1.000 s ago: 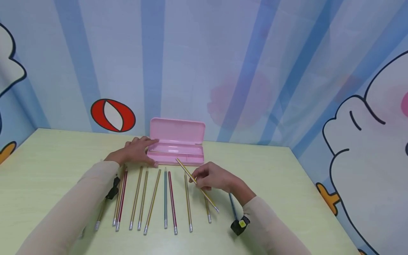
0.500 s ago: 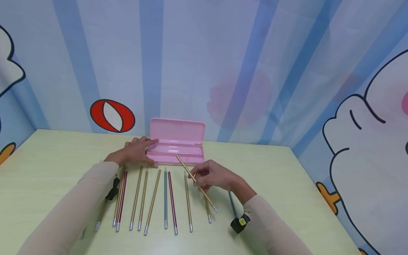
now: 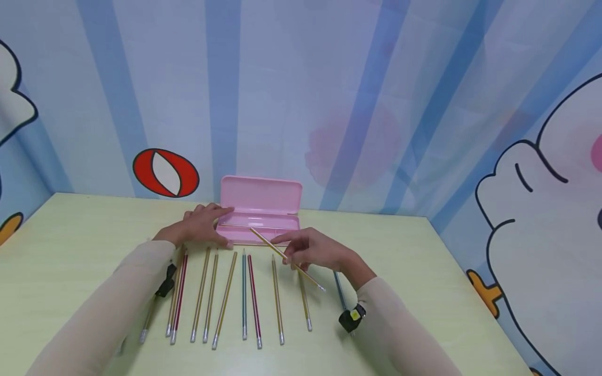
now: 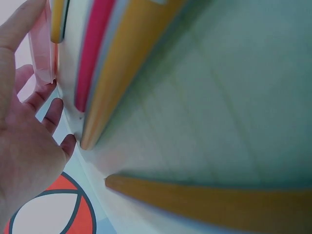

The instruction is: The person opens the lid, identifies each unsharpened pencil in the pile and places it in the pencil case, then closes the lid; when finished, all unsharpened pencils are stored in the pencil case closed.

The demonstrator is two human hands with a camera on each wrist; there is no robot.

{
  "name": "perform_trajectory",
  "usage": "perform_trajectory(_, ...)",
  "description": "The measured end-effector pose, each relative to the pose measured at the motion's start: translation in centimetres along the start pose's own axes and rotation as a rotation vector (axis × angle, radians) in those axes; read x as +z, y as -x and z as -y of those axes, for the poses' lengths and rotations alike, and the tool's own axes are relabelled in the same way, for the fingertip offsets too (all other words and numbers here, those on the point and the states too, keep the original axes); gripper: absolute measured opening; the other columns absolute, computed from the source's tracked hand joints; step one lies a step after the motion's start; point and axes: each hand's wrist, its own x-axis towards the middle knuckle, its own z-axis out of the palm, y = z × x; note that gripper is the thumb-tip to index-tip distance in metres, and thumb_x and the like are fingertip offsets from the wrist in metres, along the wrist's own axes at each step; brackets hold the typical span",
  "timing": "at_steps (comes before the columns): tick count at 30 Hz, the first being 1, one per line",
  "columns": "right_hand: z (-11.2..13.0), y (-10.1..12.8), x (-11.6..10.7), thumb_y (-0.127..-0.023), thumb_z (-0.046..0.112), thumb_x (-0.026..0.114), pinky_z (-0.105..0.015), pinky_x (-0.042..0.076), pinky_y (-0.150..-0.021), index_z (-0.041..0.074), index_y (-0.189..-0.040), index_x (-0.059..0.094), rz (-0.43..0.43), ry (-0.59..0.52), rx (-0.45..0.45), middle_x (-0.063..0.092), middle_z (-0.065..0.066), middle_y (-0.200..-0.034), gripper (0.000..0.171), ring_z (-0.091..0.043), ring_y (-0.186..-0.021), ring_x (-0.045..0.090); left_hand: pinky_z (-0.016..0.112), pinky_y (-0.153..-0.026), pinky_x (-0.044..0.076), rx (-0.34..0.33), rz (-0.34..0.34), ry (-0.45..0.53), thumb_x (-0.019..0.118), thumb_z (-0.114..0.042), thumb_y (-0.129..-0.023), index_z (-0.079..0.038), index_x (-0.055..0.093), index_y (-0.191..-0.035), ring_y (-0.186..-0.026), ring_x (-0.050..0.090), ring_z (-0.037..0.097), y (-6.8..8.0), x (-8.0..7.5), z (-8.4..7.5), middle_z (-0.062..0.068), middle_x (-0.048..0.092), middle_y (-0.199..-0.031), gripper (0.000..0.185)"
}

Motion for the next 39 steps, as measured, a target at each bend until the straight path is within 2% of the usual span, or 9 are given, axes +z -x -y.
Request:
perform_trajectory(5,0.2,-1.0,-1.4,-0.092,-0.006,0.053,-0.029,0.054,-0.067,0.016,-0.143,0.056,0.031,0.047,0.01,0.063,-0.034,-0.109,0.055,-0.018,-0.078,0.062,0.068,-0.109,0.029,-0.004,-0.004,-0.004,0.084,-0.046,-0.072,-0.014,0.031,-0.157,-0.136,0.031,0.045,0.1,0.1,0.2,0.024,0.033,-0.155,0.105)
perform_trajectory(10,0.3,-2.1,-2.7,-0.092,-0.005,0.059,-0.028,0.052,-0.067,0.014,-0.141,0.058,0.04,0.08,0.016,0.062,-0.034,-0.11,0.052,-0.015,-0.077,0.06,0.065,-0.11,0.03,-0.007,-0.009,0.0,0.085,-0.046,-0.072,-0.016,0.03,-0.158,-0.136,0.031,0.044,0.2,0.2,0.5,0.022,0.033,-0.157,0.106)
perform_trajectory(14,0.4,-3.2,-3.5,-0.092,-0.004,0.061,-0.029,0.052,-0.066,0.013,-0.139,0.059,0.033,0.122,0.019,0.067,-0.024,-0.105,0.05,-0.014,-0.079,0.06,0.067,-0.109,0.029,-0.002,-0.007,0.006,0.084,-0.047,-0.072,-0.015,0.03,-0.158,-0.136,0.03,0.044,0.2,0.1,0.6,0.023,0.032,-0.156,0.106)
perform_trajectory(20,0.6,-5.2,-4.4,-0.094,-0.005,0.059,-0.032,0.045,-0.064,0.009,-0.138,0.06,0.057,0.169,0.038,0.067,-0.02,-0.107,0.047,-0.013,-0.073,0.053,0.066,-0.109,0.029,-0.011,-0.006,0.005,0.085,-0.046,-0.072,-0.015,0.03,-0.157,-0.136,0.031,0.044,0.3,0.1,0.5,0.022,0.033,-0.156,0.106)
perform_trajectory(24,0.9,-6.3,-4.8,-0.094,-0.006,0.057,-0.029,0.043,-0.063,0.006,-0.137,0.061,0.057,0.227,0.048,0.068,-0.02,-0.111,0.044,-0.013,-0.068,0.05,0.066,-0.109,0.03,-0.011,-0.007,-0.004,0.084,-0.045,-0.072,-0.015,0.031,-0.157,-0.136,0.032,0.043,0.3,0.1,0.2,0.023,0.034,-0.155,0.105)
perform_trajectory(31,1.3,-8.2,-4.9,-0.091,-0.011,0.054,-0.024,0.035,-0.059,0.004,-0.13,0.067,0.036,0.375,0.038,0.067,-0.022,-0.094,0.043,-0.011,-0.061,0.036,0.066,-0.11,0.027,-0.017,-0.005,0.001,0.085,-0.045,-0.072,-0.015,0.032,-0.157,-0.137,0.031,0.044,0.1,0.4,0.3,0.023,0.034,-0.155,0.104)
perform_trajectory(35,1.2,-9.4,-4.5,-0.089,-0.011,0.054,-0.021,0.039,-0.063,0.007,-0.125,0.07,0.003,0.481,0.037,0.071,-0.014,-0.11,0.043,-0.007,-0.072,0.046,0.065,-0.11,0.028,-0.017,-0.012,-0.005,0.084,-0.045,-0.073,-0.016,0.032,-0.157,-0.137,0.031,0.043,0.1,0.3,0.5,0.022,0.034,-0.156,0.103)
perform_trajectory(39,0.9,-10.4,-4.1,-0.092,-0.009,0.054,-0.021,0.043,-0.067,0.009,-0.124,0.072,-0.03,0.526,0.05,0.07,-0.01,-0.124,0.04,-0.009,-0.084,0.053,0.065,-0.111,0.028,-0.027,-0.01,0.003,0.084,-0.047,-0.072,-0.018,0.031,-0.158,-0.138,0.03,0.043,0.1,0.3,0.5,0.021,0.032,-0.157,0.105)
